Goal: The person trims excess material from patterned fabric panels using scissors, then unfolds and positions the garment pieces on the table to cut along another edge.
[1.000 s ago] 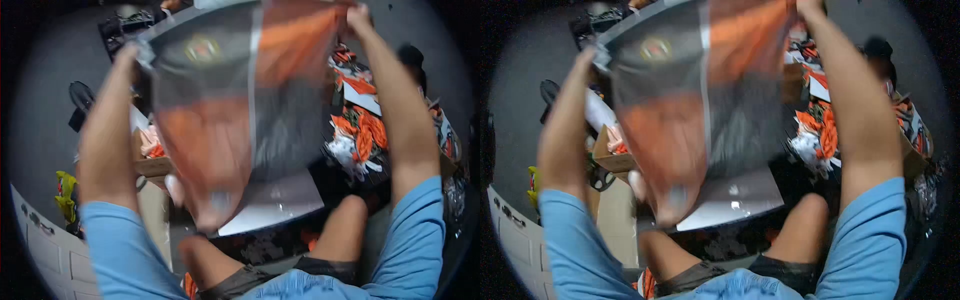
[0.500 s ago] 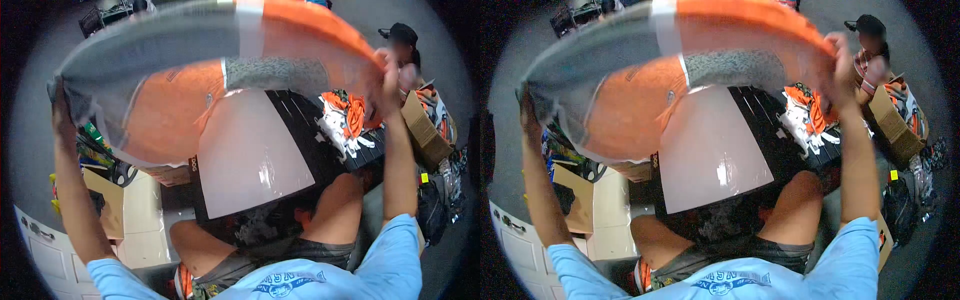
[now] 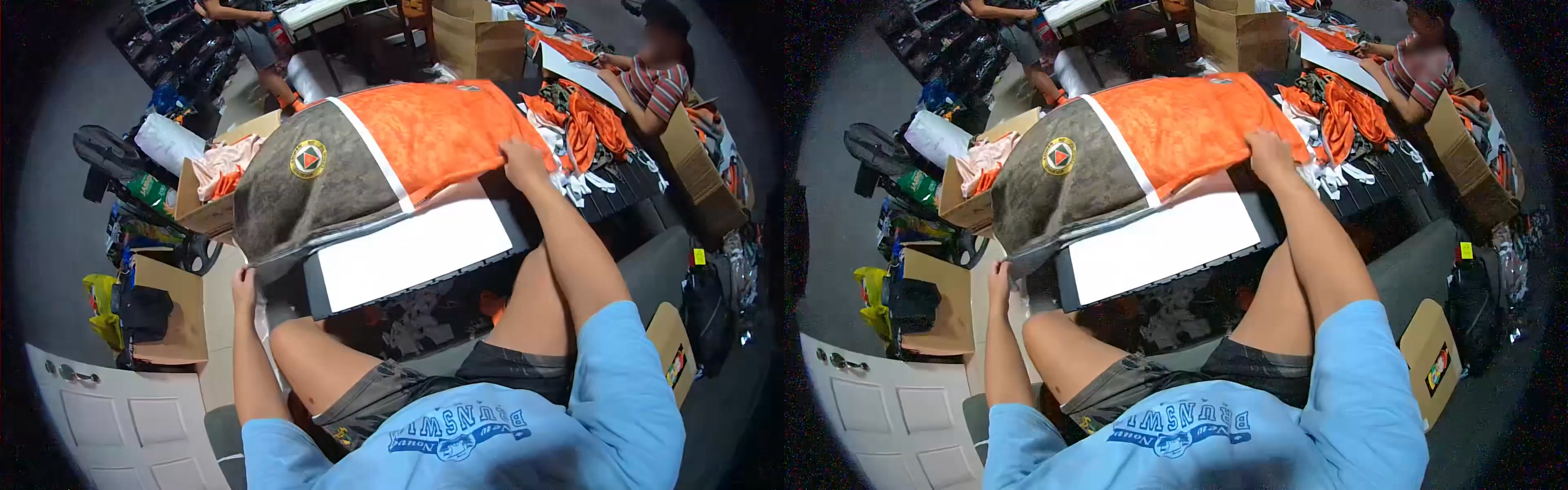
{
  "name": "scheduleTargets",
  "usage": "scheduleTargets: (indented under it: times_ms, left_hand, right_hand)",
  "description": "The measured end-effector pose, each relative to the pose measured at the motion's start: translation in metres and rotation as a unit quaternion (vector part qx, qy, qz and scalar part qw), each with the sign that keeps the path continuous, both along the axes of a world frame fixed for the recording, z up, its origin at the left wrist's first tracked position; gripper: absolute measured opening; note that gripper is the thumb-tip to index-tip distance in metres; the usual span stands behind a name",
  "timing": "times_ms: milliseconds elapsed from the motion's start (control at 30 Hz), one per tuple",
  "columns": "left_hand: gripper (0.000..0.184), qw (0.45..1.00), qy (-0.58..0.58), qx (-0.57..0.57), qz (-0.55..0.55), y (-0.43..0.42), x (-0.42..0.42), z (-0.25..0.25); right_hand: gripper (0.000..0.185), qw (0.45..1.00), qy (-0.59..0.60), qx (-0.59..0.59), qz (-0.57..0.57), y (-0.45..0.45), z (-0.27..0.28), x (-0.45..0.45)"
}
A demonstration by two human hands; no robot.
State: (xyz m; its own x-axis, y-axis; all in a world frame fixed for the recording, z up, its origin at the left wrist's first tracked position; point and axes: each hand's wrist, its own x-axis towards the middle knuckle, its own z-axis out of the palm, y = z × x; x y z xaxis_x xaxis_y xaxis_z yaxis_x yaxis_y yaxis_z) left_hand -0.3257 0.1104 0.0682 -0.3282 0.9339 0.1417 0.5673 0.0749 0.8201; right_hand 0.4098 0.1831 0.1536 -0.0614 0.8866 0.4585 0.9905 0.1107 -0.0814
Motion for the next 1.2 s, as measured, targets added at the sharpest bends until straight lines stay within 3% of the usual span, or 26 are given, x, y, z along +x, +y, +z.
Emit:
scheduleTargets:
  times_ms: [100, 200, 267, 300, 433, 467, 600, 633, 767, 833, 867, 933, 1133, 1200]
  left_hand:
    - [0.028, 0.996, -0.029, -0.084, -0.023, 0.009, 0.04, -0.006]
    - [0.025, 0.986, 0.096, 0.033, -0.134, 0.018, 0.143, 0.012]
    - [0.023, 0.932, 0.199, 0.171, -0.251, 0.013, 0.217, 0.021]
    - [0.023, 0.932, 0.196, 0.172, -0.251, 0.01, 0.229, 0.02]
    - [0.026, 0.915, 0.337, 0.121, -0.184, 0.011, 0.268, 0.019]
    - [0.026, 0.916, 0.334, 0.118, -0.189, 0.009, 0.273, 0.021]
    - [0.028, 0.91, 0.191, -0.174, -0.325, 0.002, 0.262, 0.044]
    - [0.028, 0.911, 0.192, -0.174, -0.321, 0.004, 0.262, 0.043]
    - [0.025, 0.941, 0.209, 0.142, -0.224, 0.012, 0.282, 0.024]
    - [0.02, 0.945, 0.241, 0.148, -0.166, 0.026, 0.285, 0.001]
    - [0.02, 0.943, 0.25, 0.156, -0.153, 0.028, 0.287, 0.004]
    - [0.017, 0.925, 0.352, 0.076, -0.118, 0.029, 0.289, 0.007]
    - [0.017, 0.937, 0.334, 0.039, -0.099, 0.028, 0.279, 0.027]
    - [0.016, 0.946, 0.284, 0.087, -0.128, 0.024, 0.272, 0.034]
  right_hand:
    - [0.012, 0.991, -0.032, -0.128, -0.017, -0.007, -0.009, -0.007]
    - [0.013, 0.984, -0.041, -0.169, -0.031, -0.007, -0.02, -0.008]
    - [0.015, 0.978, -0.055, -0.199, -0.04, -0.001, -0.022, -0.007]
    - [0.015, 0.978, -0.057, -0.198, -0.041, -0.001, -0.023, -0.009]
    - [0.012, 0.989, 0.085, -0.043, -0.112, -0.007, -0.031, -0.007]
    - [0.012, 0.989, 0.082, -0.047, -0.116, -0.01, -0.036, 0.001]
    - [0.012, 0.959, 0.084, -0.177, -0.204, -0.007, -0.047, 0.028]
    - [0.012, 0.96, 0.085, -0.177, -0.199, -0.005, -0.044, 0.026]
    - [0.016, 0.982, 0.075, -0.17, -0.032, 0.0, -0.022, 0.014]
    - [0.014, 0.977, 0.056, -0.183, 0.096, -0.004, -0.018, -0.026]
    - [0.014, 0.973, 0.026, -0.108, 0.205, -0.002, -0.031, -0.041]
    - [0.015, 0.975, 0.0, -0.091, 0.205, -0.014, -0.042, -0.067]
    - [0.014, 0.978, -0.007, -0.178, 0.107, 0.001, -0.052, -0.075]
    - [0.012, 0.978, 0.073, -0.156, 0.114, 0.006, -0.044, -0.071]
